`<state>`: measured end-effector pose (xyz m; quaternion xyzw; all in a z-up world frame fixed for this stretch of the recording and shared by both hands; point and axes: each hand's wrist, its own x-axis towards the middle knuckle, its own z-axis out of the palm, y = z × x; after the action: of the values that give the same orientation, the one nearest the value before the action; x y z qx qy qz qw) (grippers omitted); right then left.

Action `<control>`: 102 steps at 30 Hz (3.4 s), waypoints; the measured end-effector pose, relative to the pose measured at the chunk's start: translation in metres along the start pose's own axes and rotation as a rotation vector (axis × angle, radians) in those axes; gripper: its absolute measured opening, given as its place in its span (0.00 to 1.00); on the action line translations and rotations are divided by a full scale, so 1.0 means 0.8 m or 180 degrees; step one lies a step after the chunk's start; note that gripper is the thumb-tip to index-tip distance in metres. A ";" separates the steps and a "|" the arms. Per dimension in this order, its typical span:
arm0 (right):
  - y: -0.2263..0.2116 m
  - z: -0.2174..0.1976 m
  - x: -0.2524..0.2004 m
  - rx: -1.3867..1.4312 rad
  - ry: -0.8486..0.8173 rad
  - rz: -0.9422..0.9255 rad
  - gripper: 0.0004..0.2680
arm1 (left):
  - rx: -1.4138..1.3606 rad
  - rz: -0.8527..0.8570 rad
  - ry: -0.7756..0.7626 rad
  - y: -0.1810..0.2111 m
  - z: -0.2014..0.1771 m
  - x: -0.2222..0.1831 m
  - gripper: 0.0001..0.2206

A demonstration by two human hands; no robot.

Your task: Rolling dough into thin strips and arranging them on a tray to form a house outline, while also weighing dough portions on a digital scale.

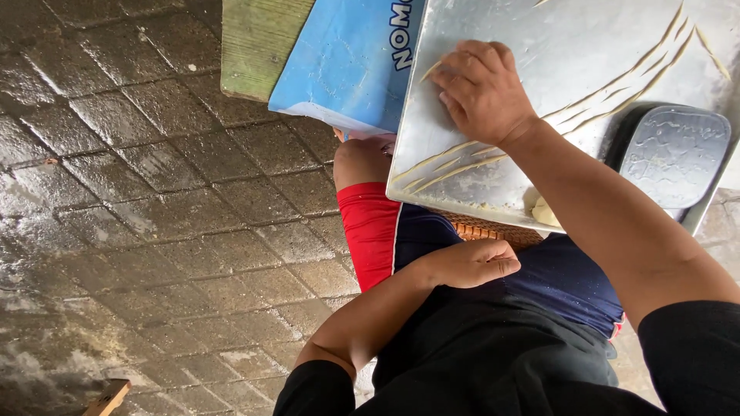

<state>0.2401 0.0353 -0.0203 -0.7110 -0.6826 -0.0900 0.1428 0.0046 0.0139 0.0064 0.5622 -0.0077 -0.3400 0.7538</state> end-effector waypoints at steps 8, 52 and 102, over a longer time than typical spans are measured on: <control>0.006 0.006 0.003 0.0134 0.0293 0.0097 0.03 | -0.0106 0.0258 0.0024 -0.002 -0.004 0.003 0.21; 0.015 0.020 0.019 0.0526 0.0389 0.0014 0.09 | -0.0253 -0.0057 0.0172 0.018 -0.013 0.004 0.21; 0.028 0.016 0.031 0.0278 0.0309 -0.0519 0.05 | -0.0260 -0.0185 0.0283 0.015 -0.013 0.006 0.24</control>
<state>0.2632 0.0621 -0.0260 -0.6410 -0.7337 -0.1058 0.1988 0.0179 0.0220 0.0108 0.5455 0.0561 -0.3365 0.7655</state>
